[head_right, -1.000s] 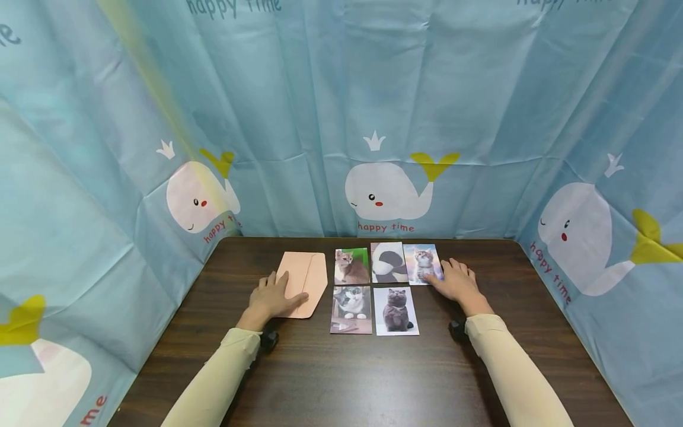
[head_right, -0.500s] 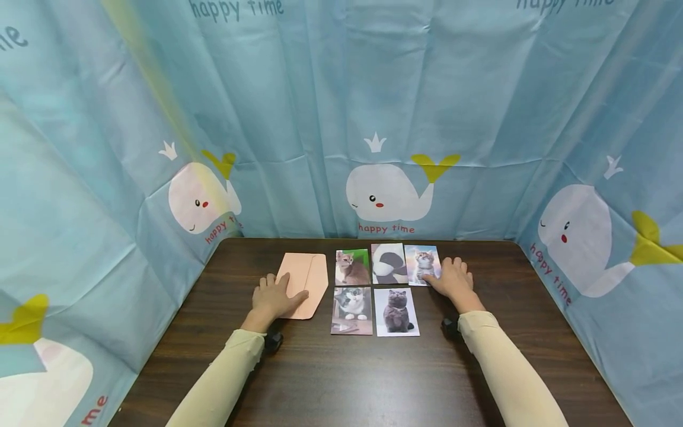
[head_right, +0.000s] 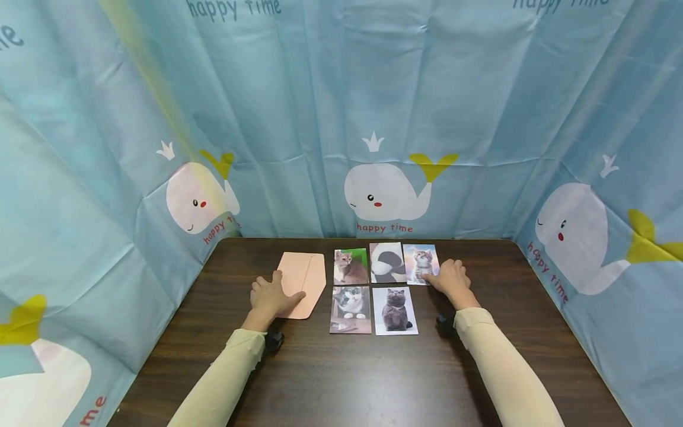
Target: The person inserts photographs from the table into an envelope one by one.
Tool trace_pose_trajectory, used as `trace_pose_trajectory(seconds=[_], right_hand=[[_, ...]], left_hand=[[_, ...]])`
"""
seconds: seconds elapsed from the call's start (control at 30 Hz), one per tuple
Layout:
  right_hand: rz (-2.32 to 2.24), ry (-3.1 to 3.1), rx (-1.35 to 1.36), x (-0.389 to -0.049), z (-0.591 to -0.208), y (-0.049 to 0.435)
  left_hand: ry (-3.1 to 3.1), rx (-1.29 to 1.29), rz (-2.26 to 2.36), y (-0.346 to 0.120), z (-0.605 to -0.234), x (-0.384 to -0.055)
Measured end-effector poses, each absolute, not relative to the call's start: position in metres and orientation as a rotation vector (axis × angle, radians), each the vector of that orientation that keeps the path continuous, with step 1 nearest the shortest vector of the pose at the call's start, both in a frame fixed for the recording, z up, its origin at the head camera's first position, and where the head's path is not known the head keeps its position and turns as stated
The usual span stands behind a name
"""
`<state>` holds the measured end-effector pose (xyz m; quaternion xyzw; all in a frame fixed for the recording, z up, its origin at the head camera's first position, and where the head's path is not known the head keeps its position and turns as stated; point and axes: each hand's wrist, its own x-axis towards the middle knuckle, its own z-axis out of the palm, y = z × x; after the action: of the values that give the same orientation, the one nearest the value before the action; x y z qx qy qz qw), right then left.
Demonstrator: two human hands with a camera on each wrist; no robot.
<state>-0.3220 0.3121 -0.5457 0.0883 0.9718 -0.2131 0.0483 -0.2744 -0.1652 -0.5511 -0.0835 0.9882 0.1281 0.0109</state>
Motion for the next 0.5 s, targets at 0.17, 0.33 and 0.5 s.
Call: trace_pose_trajectory(seconds=[0.17, 0.33, 0.5], right_hand=[[-0.676, 2.955, 0.32, -0.3196, -0.5444, 0.3114], [-0.718, 2.96, 0.339, -0.3164, -0.5428, 0.3107], [-0.785, 3.0, 0.317, -0.3135, -0.5395, 0.3125]], left_hand=[[3.074, -0.295, 0.458, -0.1666, -0.5498, -0.274], [3.057, -0.315, 0.529, -0.167, -0.5469, -0.2714], [3.05, -0.325, 0.615, -0.1678, -0.5457, -0.2721]])
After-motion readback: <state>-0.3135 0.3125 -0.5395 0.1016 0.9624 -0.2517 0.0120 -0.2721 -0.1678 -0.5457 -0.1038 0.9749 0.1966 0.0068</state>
